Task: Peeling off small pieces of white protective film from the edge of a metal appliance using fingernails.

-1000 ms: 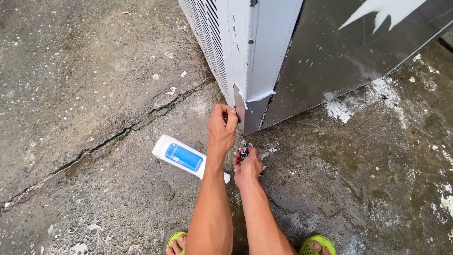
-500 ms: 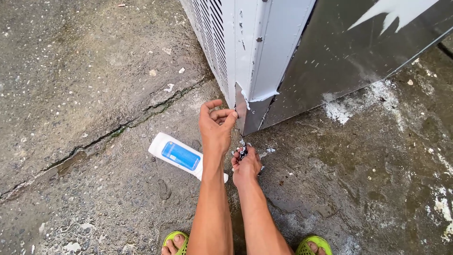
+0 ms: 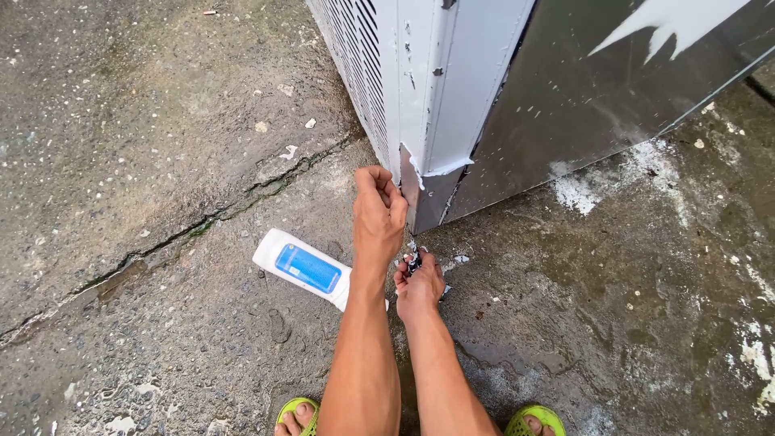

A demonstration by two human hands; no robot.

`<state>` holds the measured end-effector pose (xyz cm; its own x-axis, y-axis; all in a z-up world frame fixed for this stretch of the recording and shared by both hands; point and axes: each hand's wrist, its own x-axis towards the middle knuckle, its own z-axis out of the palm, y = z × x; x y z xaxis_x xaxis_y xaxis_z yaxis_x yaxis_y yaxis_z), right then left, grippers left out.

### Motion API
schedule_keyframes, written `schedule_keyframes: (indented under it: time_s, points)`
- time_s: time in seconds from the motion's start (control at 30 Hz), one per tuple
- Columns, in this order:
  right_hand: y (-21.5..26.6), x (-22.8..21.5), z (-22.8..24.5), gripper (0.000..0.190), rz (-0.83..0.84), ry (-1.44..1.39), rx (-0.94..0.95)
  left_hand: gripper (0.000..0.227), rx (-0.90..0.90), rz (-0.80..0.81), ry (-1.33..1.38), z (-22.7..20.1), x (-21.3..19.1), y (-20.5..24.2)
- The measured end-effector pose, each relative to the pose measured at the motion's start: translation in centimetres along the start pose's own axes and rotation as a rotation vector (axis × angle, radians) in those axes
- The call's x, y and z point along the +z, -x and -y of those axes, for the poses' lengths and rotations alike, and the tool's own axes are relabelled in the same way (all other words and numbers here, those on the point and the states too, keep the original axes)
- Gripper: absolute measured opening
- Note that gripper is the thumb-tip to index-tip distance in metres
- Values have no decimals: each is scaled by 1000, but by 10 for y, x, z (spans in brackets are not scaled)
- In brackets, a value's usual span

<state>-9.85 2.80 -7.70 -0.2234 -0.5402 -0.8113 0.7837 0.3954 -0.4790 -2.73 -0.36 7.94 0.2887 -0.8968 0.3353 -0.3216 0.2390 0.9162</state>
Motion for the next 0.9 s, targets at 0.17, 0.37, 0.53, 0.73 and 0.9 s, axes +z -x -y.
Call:
schedule_keyframes:
  time_s: [0.17, 0.37, 0.53, 0.73, 0.9]
  points:
    - [-7, -9, 9, 16, -14, -21, -20, 21, -39, -55, -68, 0, 3, 10]
    - [-2, -3, 0, 15, -2, -26, -8, 28, -389, -117, 410, 18, 8, 22]
    - [17, 1, -14, 17, 9, 0, 34, 18, -310, -86, 289, 26, 2, 18]
    - [2, -1, -14, 21, -36, -101, -25, 16, 124, -181, -412, 19, 8, 15]
    - [-12, -11, -3, 20, -54, -130, -54, 18, -4, -222, -249, 24, 22, 20]
